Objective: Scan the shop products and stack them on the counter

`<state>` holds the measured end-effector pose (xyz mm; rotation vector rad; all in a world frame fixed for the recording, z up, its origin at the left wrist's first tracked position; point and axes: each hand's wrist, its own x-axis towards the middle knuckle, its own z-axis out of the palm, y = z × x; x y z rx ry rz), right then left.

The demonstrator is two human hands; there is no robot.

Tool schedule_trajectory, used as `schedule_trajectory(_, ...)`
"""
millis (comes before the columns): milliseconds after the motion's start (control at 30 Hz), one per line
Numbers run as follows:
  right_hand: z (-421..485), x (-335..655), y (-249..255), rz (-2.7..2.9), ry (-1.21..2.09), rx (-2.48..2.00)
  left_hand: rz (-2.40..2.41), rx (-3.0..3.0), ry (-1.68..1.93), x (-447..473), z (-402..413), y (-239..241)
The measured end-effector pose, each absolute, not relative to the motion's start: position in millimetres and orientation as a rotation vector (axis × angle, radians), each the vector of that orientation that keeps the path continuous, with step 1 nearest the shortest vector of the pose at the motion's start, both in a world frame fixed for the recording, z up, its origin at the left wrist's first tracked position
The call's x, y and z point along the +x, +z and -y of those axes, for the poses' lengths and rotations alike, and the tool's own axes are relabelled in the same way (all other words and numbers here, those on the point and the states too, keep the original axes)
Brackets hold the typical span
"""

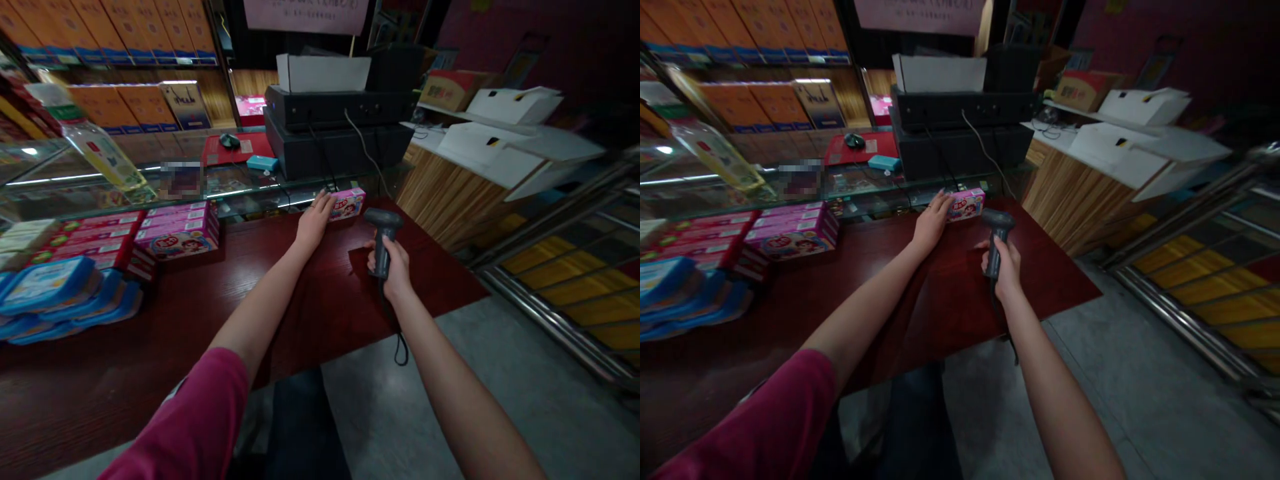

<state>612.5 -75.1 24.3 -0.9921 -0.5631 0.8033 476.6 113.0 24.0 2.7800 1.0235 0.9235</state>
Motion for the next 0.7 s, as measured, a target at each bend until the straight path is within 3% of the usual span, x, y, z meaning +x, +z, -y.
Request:
schedule_trajectory(433,77,619,20,0.615,0.862,-0.994,-1.275,2.783,0.946,485,-126,30)
schedule_trajectory(700,80,620,25,0.673,0.873,-1.005,-1.3,2.758,0.909,427,-72,34)
